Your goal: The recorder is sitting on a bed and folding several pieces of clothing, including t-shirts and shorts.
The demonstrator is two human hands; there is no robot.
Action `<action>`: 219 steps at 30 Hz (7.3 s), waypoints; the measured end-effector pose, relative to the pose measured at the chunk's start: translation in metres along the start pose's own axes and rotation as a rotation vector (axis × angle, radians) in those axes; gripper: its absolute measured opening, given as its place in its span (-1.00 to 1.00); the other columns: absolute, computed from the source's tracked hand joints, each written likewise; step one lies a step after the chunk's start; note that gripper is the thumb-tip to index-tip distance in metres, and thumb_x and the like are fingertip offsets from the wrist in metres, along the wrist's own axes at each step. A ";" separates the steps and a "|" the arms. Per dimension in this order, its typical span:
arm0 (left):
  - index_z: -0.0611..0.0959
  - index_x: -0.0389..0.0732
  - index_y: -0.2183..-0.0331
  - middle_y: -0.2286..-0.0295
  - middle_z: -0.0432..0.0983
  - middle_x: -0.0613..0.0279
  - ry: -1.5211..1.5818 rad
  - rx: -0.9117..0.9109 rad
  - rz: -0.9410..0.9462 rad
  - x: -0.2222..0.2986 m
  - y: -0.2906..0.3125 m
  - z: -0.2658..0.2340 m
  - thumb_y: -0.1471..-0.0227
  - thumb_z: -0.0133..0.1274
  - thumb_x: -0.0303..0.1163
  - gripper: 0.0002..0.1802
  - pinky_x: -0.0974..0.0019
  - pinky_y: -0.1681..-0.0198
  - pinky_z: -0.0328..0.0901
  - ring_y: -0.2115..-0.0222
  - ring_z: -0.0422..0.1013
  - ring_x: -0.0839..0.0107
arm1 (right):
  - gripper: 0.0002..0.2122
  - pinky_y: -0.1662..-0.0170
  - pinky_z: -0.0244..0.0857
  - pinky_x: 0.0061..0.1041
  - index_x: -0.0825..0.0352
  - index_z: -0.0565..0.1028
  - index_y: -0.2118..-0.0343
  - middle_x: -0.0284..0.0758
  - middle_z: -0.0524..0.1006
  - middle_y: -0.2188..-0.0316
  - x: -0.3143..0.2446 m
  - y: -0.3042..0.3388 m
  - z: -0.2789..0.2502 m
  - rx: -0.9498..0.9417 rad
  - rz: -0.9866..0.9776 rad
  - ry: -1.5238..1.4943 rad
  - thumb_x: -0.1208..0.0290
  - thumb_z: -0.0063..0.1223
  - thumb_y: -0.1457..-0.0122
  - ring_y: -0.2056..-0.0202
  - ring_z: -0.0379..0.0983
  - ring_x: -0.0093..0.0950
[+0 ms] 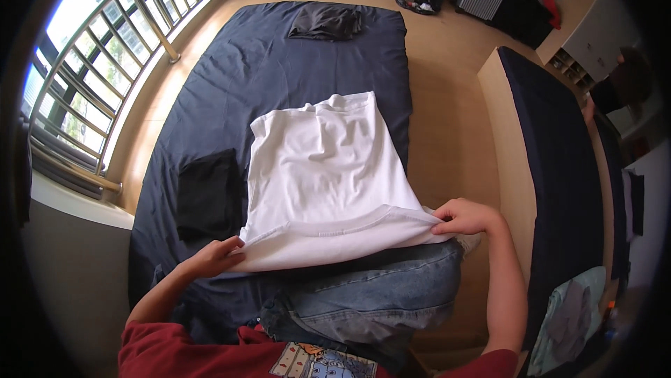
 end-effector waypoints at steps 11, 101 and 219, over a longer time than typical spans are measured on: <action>0.62 -0.20 0.26 0.42 0.56 0.26 0.163 -0.424 -0.272 -0.065 -0.057 0.046 -0.09 -0.04 -0.08 -0.61 0.40 0.36 0.33 0.45 0.46 0.48 | -0.59 0.47 0.37 -0.44 0.43 0.50 0.48 -0.25 0.52 0.45 -0.002 -0.089 0.009 0.143 0.290 -0.173 0.13 -0.19 -0.22 0.48 0.50 -0.41; 0.60 -0.32 0.26 0.51 0.51 0.27 0.771 1.234 0.392 0.109 -0.079 -0.313 0.01 0.11 -0.01 -0.49 0.43 0.42 0.31 0.53 0.38 0.52 | -0.81 0.30 0.23 -0.63 0.36 0.54 0.27 -0.43 0.50 0.45 -0.086 0.095 -0.188 1.395 -0.702 -0.596 0.42 -0.08 -0.16 0.40 0.36 -0.67; 0.54 -0.33 0.33 0.54 0.42 0.23 0.988 0.686 0.386 0.157 -0.198 -0.109 -0.05 -0.03 -0.50 -0.87 0.46 0.48 0.37 0.59 0.41 0.50 | -0.41 0.11 0.33 -0.32 0.27 0.45 0.13 -0.07 0.52 0.23 -0.117 -0.157 0.069 0.310 -0.141 0.416 -0.04 0.24 0.19 0.17 0.47 -0.20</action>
Point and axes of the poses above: each hand's wrist, its own y-axis away from the middle knuckle, its own z-axis out of the palm, x = y × z, the point moved 4 cm from there along -y, towards the middle knuckle
